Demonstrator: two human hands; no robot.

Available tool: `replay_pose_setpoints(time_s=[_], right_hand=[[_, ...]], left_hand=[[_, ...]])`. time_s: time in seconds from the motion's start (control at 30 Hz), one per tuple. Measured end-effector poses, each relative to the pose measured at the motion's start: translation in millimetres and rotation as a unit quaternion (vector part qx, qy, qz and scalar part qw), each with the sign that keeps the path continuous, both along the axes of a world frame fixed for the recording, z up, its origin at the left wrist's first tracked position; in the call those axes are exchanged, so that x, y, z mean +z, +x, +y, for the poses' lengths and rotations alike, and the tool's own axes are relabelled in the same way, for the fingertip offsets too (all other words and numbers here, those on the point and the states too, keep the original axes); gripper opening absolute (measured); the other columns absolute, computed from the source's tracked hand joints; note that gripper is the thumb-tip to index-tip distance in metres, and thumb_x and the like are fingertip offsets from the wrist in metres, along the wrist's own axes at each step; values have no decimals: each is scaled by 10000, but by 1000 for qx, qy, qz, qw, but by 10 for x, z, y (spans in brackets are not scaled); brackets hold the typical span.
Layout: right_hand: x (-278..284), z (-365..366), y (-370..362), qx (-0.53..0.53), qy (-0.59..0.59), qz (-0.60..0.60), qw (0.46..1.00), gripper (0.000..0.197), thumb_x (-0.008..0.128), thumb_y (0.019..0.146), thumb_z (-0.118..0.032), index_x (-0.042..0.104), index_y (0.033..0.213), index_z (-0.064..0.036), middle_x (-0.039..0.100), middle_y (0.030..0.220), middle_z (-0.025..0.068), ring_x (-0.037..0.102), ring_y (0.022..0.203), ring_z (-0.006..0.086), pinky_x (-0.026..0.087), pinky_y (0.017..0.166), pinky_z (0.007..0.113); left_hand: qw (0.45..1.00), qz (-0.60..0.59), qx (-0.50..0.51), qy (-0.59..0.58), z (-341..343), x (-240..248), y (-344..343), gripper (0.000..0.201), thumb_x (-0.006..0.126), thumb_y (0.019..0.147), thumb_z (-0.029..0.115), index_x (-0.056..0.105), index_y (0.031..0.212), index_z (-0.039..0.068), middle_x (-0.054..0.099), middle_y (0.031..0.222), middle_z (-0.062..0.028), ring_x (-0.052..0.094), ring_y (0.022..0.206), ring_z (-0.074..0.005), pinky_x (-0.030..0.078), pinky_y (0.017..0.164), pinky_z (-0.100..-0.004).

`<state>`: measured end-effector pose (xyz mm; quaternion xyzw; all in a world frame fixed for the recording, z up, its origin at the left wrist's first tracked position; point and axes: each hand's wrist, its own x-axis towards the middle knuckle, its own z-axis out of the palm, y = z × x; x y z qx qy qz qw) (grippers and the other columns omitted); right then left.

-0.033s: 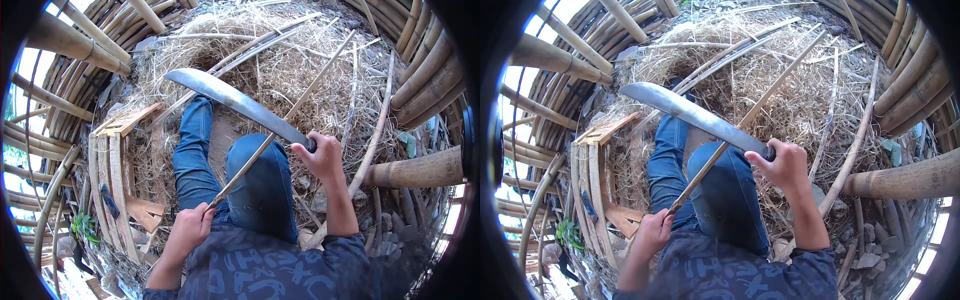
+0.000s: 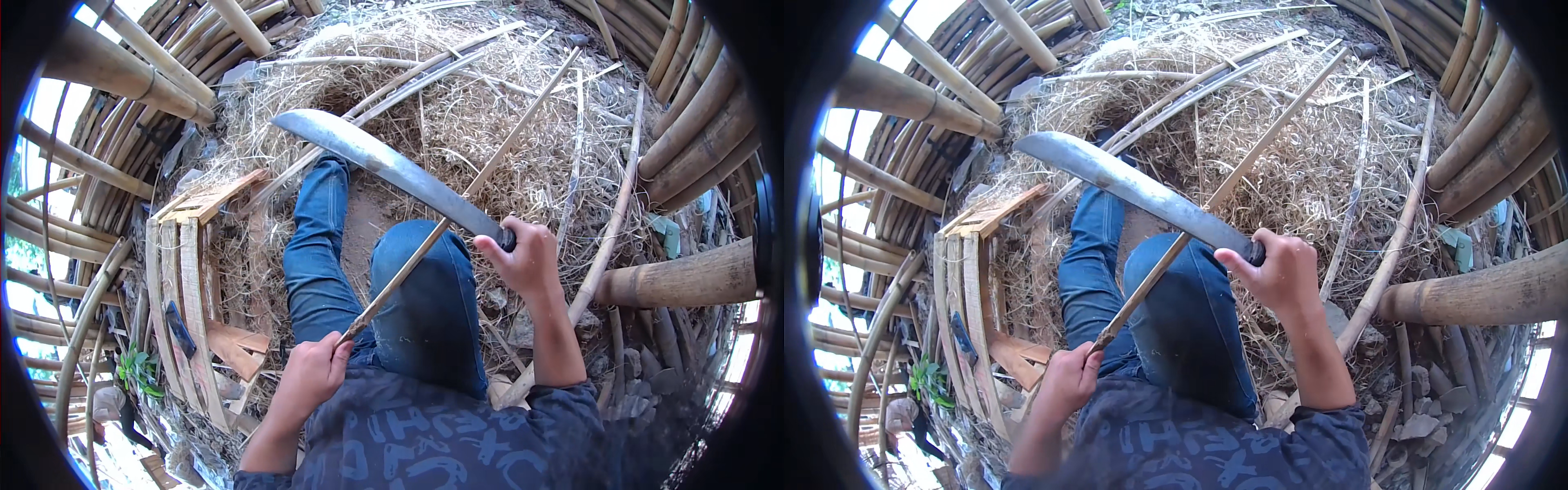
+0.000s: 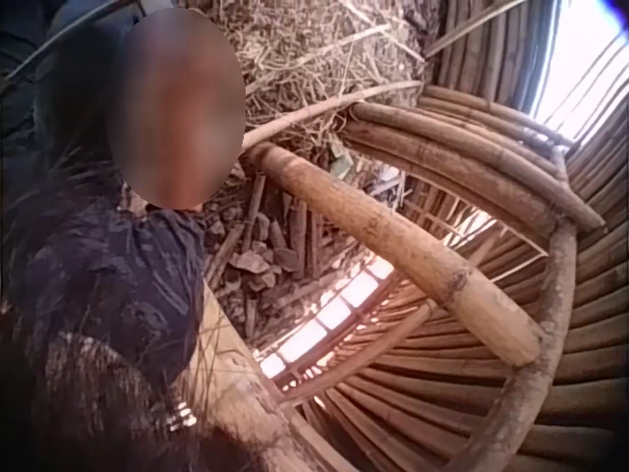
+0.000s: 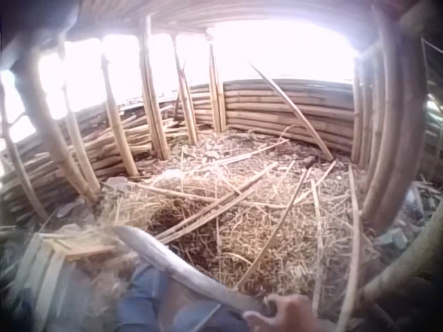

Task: The person holds a long bamboo strip and uses a machete to shave the surface of the wood while sitting in a circular bamboo structure.

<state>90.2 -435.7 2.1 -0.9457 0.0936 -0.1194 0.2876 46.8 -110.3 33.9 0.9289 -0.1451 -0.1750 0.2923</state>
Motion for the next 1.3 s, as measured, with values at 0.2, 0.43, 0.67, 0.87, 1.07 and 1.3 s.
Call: replay_pose_setpoints(time_s=[0.2,0.43,0.67,0.87,1.07,1.3], right_hand=[[-3,159,-103,98,-30,-22,994,679,644,695,-738,579,620,-66,577,524,113,622,504,299,492,520,392],[14,-224,87,-50,-12,37,998,688,640,722,-731,576,611,-56,542,495,88,602,477,260,470,487,368],[-18,-29,-42,85,-31,-16,996,719,621,688,-771,572,593,-60,570,517,123,622,505,288,490,520,387],[-95,-132,3,49,-49,-21,997,725,608,689,-783,581,597,-64,561,503,102,611,489,264,479,511,376],[32,-534,113,-92,43,34,994,687,612,753,-725,602,601,-56,520,472,70,585,466,218,459,492,356],[-49,59,-88,75,40,-18,996,685,654,688,-739,584,594,-64,558,503,109,615,494,281,473,488,367]], left_hand=[[1000,6,0,-14,-18,-79,1,205,521,935,173,534,793,26,489,579,-210,535,563,-433,412,507,-446],[1000,-15,-7,-4,44,-74,14,208,528,929,155,520,770,20,477,571,-203,532,556,-423,404,503,-442],[1000,-21,-18,6,31,-126,43,212,548,924,153,503,759,26,481,563,-202,528,547,-427,397,491,-452],[998,-55,-33,20,114,-122,40,222,578,912,145,486,742,36,495,547,-199,538,520,-413,398,462,-457],[999,-36,-13,17,85,-79,0,213,582,907,140,492,747,32,491,546,-203,541,521,-412,398,461,-455],[999,-24,-29,1,98,-230,48,215,573,906,128,486,734,32,484,543,-197,534,508,-406,391,456,-441]])
